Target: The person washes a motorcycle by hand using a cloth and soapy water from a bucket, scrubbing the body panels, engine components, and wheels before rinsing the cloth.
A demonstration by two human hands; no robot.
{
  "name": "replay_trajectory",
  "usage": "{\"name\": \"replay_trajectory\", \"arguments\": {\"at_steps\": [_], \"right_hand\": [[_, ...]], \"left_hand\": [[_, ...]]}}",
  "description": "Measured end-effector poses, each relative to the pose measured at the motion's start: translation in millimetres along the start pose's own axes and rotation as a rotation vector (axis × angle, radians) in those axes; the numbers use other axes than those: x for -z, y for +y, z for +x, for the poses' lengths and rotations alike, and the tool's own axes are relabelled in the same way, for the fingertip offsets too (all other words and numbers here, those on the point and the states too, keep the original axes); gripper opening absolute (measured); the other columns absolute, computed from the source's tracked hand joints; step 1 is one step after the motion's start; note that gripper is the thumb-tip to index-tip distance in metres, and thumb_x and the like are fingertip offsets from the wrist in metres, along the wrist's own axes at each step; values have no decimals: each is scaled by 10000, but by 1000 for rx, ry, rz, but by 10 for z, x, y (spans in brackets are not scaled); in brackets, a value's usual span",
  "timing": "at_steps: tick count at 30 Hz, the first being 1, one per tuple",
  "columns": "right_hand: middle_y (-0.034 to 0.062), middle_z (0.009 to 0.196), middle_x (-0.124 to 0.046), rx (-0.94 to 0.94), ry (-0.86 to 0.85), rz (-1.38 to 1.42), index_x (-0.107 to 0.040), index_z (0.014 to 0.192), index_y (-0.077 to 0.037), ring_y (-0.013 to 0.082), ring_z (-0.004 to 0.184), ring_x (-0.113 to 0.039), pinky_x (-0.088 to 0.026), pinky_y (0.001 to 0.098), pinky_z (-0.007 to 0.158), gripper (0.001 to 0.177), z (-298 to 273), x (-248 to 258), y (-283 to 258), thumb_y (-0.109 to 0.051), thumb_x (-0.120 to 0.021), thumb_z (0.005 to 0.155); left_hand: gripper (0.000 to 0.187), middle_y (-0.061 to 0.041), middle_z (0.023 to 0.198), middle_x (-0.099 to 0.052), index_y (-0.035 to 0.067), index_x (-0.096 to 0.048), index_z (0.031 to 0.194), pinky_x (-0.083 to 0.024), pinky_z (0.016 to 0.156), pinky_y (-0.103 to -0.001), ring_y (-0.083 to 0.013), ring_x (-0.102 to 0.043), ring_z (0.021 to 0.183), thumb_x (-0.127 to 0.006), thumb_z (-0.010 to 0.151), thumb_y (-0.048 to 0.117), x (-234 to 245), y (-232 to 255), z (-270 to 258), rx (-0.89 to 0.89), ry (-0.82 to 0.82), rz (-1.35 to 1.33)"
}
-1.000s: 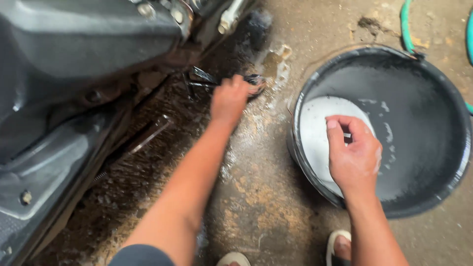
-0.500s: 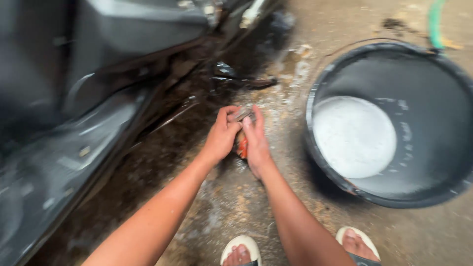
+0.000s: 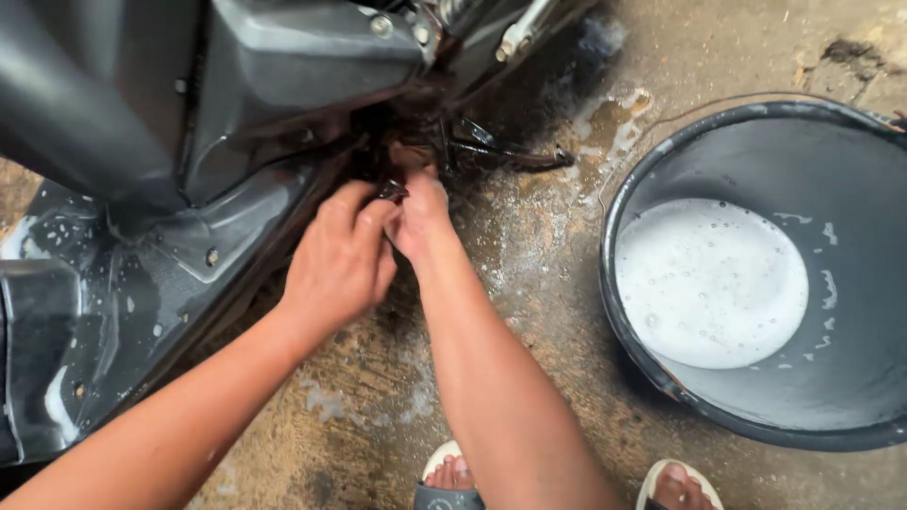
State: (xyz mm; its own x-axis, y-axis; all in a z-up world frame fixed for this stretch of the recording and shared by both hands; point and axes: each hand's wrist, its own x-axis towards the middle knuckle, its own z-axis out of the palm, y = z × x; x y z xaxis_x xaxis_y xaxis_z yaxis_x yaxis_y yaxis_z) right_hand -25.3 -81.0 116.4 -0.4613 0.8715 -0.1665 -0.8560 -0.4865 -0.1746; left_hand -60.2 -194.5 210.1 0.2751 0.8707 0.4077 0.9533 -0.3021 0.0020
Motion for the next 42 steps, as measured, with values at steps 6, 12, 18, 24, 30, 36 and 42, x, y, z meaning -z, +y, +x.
{"name": "replay_trajectory", "arguments": {"at_steps": [6, 12, 18, 24, 30, 36, 42], "right_hand": [[29, 732, -552, -129, -132, -267, -515, 916, -71, 148, 608, -536, -468, 306, 507, 97, 70, 224, -277, -109, -498, 829], [71, 748, -546, -95, 165, -188, -476, 874, -80, 178, 617, -552, -516, 347, 574, 59, 287, 315, -282, -111, -464, 825], [81, 766, -558, -78, -206, -633, -522, 888, -45, 161, 646, -547, -432, 281, 538, 115, 151, 463, 5, -68, -538, 776], [102, 747, -533, 78, -6, -600, -437, 1004, -4, 269, 581, -512, -427, 343, 441, 230, 416, 477, 563, -24, -534, 796], [66, 731, -455, 190, -135, -277, -360, 1178, -155, 172, 564, -458, -404, 284, 441, 451, 639, 663, 1004, 23, -454, 774], [87, 738, -588, -69, -25, 476, -426, 1112, -77, 170, 525, -537, -409, 252, 413, 324, 563, 321, 871, -190, -461, 811], [216, 927, -486, 277, 2, -1136, -420, 1179, -34, 312, 807, -452, -379, 389, 656, 419, 265, 514, 656, -97, -564, 791]], "left_hand": [[255, -169, 882, -509, 1, -457, 1025, -410, 716, -420, -328, -503, 830, -505, 829, 158, -235, 42, -49, 173, 66, -78], [312, -126, 582, -503, 32, -480, 609, -374, 545, -389, -308, -497, 580, -531, 843, 233, -275, 176, 4, 437, -74, -79], [299, -90, 474, -494, 77, -487, 472, -400, 521, -371, -278, -494, 471, -586, 729, 196, -426, 329, -199, 323, -70, 5], [175, -72, 569, -542, 85, -531, 572, -402, 630, -330, -243, -532, 592, -573, 623, 248, -431, 187, -844, -17, -216, 32], [279, -58, 444, -525, 124, -537, 540, -377, 559, -328, -212, -509, 485, -538, 770, 282, -310, -86, -1208, 32, -792, 139], [278, -63, 475, -523, 121, -524, 505, -367, 546, -333, -208, -508, 506, -559, 708, 308, -431, 108, -1079, 290, -430, 175], [300, -44, 519, -542, 113, -518, 505, -364, 568, -339, -208, -515, 547, -552, 730, 309, -439, 118, -1080, 351, -328, 215]]}}
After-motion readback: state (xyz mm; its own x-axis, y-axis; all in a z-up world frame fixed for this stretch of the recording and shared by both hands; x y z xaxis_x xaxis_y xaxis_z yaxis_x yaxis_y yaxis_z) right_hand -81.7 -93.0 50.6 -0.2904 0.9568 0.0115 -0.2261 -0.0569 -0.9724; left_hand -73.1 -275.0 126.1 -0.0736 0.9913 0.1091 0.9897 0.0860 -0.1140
